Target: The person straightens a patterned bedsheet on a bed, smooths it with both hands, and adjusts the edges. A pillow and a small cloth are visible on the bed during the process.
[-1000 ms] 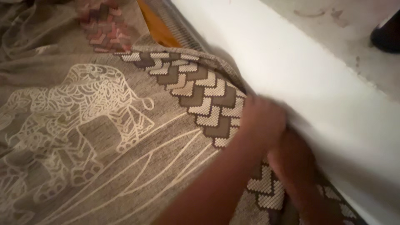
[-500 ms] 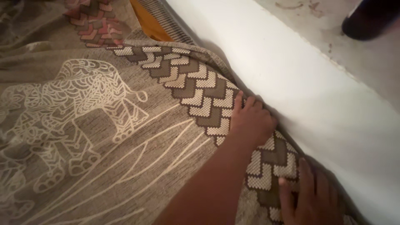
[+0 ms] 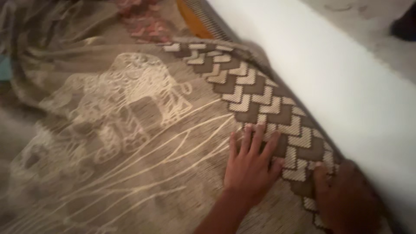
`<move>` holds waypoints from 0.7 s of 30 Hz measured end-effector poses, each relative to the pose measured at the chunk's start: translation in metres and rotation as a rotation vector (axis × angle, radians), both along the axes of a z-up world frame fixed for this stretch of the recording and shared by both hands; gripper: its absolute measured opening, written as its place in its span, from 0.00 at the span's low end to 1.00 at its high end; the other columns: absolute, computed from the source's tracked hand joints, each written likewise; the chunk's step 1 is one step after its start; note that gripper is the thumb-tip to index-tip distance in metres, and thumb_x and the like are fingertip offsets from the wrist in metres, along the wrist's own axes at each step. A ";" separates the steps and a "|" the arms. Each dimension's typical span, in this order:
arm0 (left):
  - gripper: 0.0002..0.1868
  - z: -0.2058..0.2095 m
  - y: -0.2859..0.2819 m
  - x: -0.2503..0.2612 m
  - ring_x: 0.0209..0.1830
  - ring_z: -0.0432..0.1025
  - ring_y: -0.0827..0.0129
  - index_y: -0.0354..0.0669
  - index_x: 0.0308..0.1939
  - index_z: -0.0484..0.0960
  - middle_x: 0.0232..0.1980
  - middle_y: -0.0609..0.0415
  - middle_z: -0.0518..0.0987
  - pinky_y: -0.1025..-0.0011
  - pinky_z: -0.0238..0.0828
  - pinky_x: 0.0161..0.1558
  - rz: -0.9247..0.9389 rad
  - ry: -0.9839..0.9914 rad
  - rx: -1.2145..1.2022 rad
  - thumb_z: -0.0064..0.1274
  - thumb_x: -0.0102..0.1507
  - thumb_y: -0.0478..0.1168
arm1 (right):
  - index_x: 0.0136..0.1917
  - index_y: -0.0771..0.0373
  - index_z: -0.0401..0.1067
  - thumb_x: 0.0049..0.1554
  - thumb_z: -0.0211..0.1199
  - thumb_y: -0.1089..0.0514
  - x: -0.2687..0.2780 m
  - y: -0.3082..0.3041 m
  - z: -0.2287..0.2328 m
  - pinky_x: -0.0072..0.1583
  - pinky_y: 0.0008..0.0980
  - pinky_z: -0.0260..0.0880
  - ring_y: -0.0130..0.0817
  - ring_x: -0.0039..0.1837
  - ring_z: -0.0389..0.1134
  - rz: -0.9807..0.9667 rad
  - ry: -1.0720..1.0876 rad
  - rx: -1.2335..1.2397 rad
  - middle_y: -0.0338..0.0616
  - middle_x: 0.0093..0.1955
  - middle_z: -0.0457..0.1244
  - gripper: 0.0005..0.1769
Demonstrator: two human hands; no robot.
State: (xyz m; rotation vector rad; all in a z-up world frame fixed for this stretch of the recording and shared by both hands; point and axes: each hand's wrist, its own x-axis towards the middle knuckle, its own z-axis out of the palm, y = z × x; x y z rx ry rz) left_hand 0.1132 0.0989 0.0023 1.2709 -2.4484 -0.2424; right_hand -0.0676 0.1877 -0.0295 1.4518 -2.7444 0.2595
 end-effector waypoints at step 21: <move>0.51 0.003 0.206 0.222 0.80 0.44 0.41 0.57 0.78 0.62 0.81 0.46 0.55 0.25 0.21 0.69 0.160 -0.060 -0.180 0.40 0.59 0.80 | 0.76 0.51 0.61 0.57 0.49 0.33 0.238 0.118 0.034 0.71 0.76 0.46 0.63 0.79 0.50 0.619 0.069 -0.290 0.61 0.77 0.53 0.38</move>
